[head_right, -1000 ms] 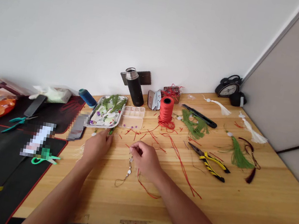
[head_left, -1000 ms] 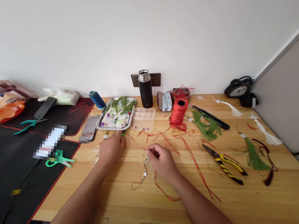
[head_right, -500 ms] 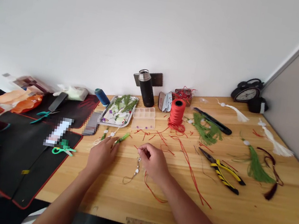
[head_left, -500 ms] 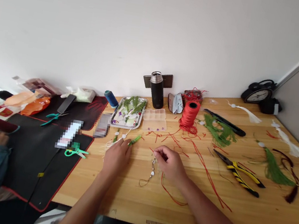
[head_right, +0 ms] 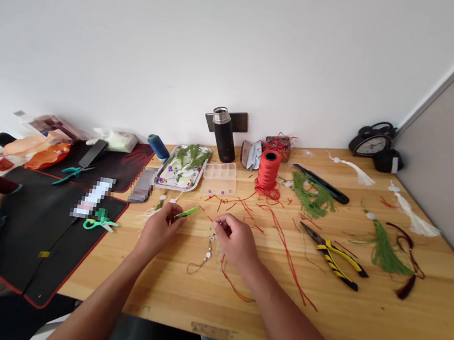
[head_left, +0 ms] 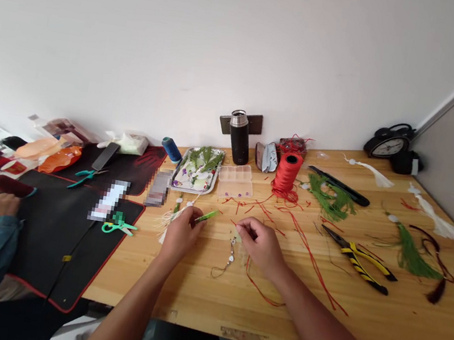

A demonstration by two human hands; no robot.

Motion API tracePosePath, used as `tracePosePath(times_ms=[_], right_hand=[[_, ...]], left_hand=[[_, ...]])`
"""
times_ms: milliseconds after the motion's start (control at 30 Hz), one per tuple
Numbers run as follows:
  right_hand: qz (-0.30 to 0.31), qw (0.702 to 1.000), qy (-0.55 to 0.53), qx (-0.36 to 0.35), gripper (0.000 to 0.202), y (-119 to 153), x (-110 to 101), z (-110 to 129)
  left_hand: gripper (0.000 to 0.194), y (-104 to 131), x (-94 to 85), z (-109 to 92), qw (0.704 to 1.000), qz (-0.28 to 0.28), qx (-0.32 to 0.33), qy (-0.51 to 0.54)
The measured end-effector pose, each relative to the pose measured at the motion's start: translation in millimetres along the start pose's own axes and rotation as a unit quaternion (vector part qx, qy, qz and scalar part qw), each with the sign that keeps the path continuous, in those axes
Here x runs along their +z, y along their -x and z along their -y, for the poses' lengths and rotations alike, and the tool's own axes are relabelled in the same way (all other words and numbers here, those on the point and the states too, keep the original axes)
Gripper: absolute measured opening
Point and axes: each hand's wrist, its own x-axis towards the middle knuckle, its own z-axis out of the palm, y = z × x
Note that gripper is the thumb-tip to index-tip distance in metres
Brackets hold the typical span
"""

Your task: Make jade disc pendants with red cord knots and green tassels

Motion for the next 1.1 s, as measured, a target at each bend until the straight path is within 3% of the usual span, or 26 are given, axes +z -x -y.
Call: tracePosePath(times_ms=[133, 267, 500, 633, 733, 933, 1100], right_hand=[[0.000, 1.000, 0.019, -0.015, 0.018, 0.7, -0.2, 3.0], [-0.009, 0.999, 0.023, -0.022, 0.018, 0.4, -3.1, 3.8], [-0.050, 0.998, 0.030, -0.026, 0.019, -3.3, -9.0, 4.1], [-0.061, 0.997, 0.031, -0.018, 0.022, -5.7, -10.2, 0.2], [-0.069, 0.997, 0.026, -0.004, 0.025, -6.7, -10.5, -3.1], [-0.077, 0.997, 0.003, 0.016, 0.029, -9.3, -8.6, -8.7], [-0.094, 0.994, -0.030, 0.037, 0.037, -8.9, -1.0, -5.5]], left_hand=[[0.022, -3.7, -0.7, -10.5, 0.993, 0.008, 0.035, 0.113], [0.028, -21.9, 7.1, -28.3, 0.980, 0.017, 0.034, 0.196], [0.030, -59.3, 40.4, -46.5, 0.930, 0.024, 0.068, 0.359], [0.036, -52.2, 53.1, -46.1, 0.940, -0.003, 0.047, 0.339], [0.043, -42.0, 51.0, -46.2, 0.946, 0.009, 0.056, 0.319], [0.043, -36.7, 44.3, -47.2, 0.930, 0.054, 0.063, 0.358], [0.033, -37.6, 44.4, -40.9, 0.961, 0.029, 0.094, 0.258]])
